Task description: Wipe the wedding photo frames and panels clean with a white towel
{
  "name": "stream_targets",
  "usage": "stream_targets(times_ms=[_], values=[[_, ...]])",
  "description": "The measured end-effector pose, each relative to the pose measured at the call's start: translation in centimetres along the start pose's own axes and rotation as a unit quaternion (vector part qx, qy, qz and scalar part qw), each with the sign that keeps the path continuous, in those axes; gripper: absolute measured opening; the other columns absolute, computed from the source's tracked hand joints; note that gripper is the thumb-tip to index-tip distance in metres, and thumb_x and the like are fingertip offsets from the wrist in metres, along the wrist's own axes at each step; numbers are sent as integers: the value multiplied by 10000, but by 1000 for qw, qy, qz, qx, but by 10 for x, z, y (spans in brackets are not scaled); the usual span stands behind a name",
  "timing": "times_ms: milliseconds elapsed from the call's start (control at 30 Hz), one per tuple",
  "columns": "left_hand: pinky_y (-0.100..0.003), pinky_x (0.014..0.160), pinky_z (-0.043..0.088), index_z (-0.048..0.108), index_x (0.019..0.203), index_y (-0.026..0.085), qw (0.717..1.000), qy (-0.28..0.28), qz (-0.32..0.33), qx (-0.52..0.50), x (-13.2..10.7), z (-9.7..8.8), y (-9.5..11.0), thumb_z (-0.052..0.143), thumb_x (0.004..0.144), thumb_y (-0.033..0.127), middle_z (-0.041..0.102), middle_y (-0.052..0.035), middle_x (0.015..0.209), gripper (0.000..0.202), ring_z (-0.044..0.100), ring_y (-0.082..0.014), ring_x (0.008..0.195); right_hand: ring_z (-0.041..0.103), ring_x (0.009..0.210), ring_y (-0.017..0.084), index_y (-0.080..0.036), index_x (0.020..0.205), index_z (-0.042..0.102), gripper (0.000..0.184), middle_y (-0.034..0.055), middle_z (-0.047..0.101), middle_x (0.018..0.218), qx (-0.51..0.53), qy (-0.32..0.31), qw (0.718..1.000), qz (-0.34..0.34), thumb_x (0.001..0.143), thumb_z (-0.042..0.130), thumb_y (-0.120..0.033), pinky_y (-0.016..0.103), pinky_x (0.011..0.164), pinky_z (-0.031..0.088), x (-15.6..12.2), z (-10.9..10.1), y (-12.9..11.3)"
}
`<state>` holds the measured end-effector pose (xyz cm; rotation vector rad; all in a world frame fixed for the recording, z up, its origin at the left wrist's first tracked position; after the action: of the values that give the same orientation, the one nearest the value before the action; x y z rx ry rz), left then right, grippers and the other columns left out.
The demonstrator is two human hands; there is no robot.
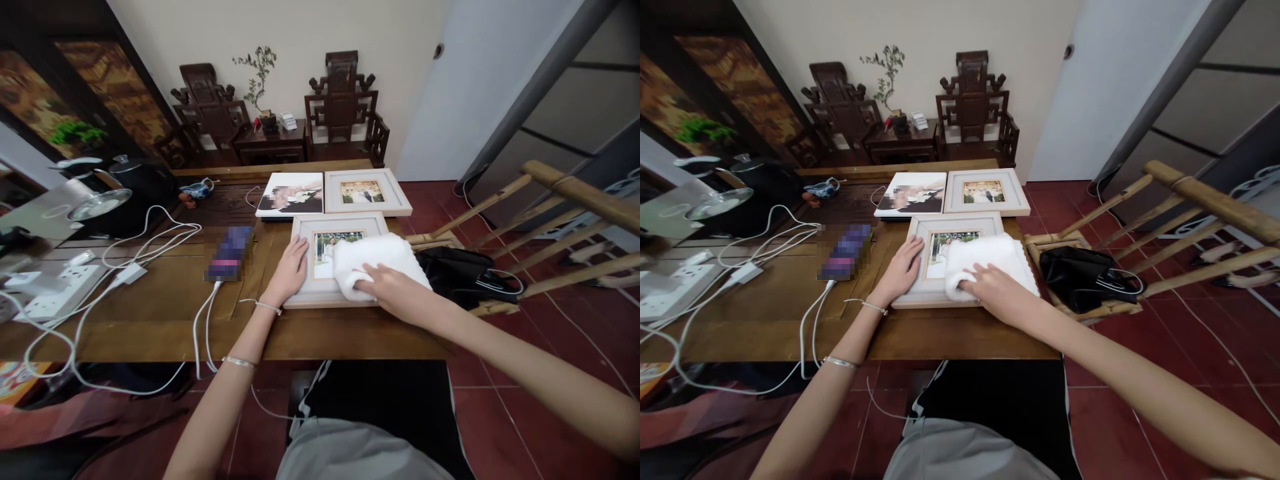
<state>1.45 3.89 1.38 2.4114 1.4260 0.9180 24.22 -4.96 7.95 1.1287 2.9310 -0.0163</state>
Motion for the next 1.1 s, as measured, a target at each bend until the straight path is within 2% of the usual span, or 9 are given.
stream_targets(times_ms=[133,233,367,467,633,733,900,1000,1100], values=[[-527,1217,298,568,1331,83,1000,-2,-3,0,0,0,0,380,951,184,540,-174,1449,436,350,-290,1467,621,1160,299,-196,1251,621,568,176,613,1312,75,-32,997,18,758,475,46,424,957,490,-24,-13,-18],[-536,1217,294,564,1337,104,1000,-3,-3,-2,0,1,0,377,949,182,538,-159,1456,437,348,-284,1469,514,1320,305,-206,1327,574,707,180,535,1429,89,-19,996,20,699,444,93,472,1054,441,-23,-8,-6],[-521,1223,286,555,1344,86,1000,-8,-3,-7,0,0,-1,375,952,188,522,-170,1468,444,335,-283,1475,285,1470,292,-183,1335,548,808,153,388,1564,35,32,999,18,616,385,147,553,1164,295,6,9,36],[-533,1219,285,547,1357,111,1000,-8,0,-13,0,-1,-1,380,951,189,519,-157,1475,445,331,-276,1478,185,1495,329,-195,1325,564,788,106,284,1619,-19,99,994,45,647,359,149,634,1161,244,40,13,69],[-539,1213,291,555,1350,105,1000,-8,0,-17,-1,-3,0,384,955,199,520,-168,1472,441,348,-279,1470,170,1488,400,-204,1315,596,693,99,293,1617,-84,95,986,109,747,361,115,701,1121,228,83,16,91],[-550,1209,294,552,1358,131,1000,-11,-1,-14,0,-3,0,396,955,201,529,-149,1469,437,354,-278,1467,234,1454,453,-187,1319,604,658,140,325,1599,-86,51,989,113,764,387,93,705,1076,283,81,19,82],[-518,1221,292,563,1337,100,1000,-9,-5,-3,0,-3,1,391,952,204,538,-156,1458,434,355,-283,1465,329,1406,466,-201,1338,601,718,144,368,1576,-56,-37,995,80,712,415,98,671,1033,353,46,14,45],[-514,1220,296,565,1331,91,1000,-8,-5,-1,0,-3,2,387,954,204,536,-158,1459,432,355,-285,1465,438,1352,412,-224,1322,612,740,129,440,1536,-21,-84,995,53,685,426,103,559,998,437,20,-1,18],[-522,1215,301,563,1329,75,1000,-6,-4,0,0,-2,2,385,955,198,530,-173,1460,432,353,-294,1465,648,1107,307,-221,1271,639,700,147,639,1312,38,-106,993,27,687,419,97,388,859,515,-5,-20,-8]])
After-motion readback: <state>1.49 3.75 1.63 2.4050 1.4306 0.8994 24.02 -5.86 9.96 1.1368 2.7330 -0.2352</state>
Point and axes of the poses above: each hand's wrist, its own x-axis towards the middle knuckle, its own z-axis out of the palm, y = z × x, the point moved 4 cm from there along x, towards the middle knuckle
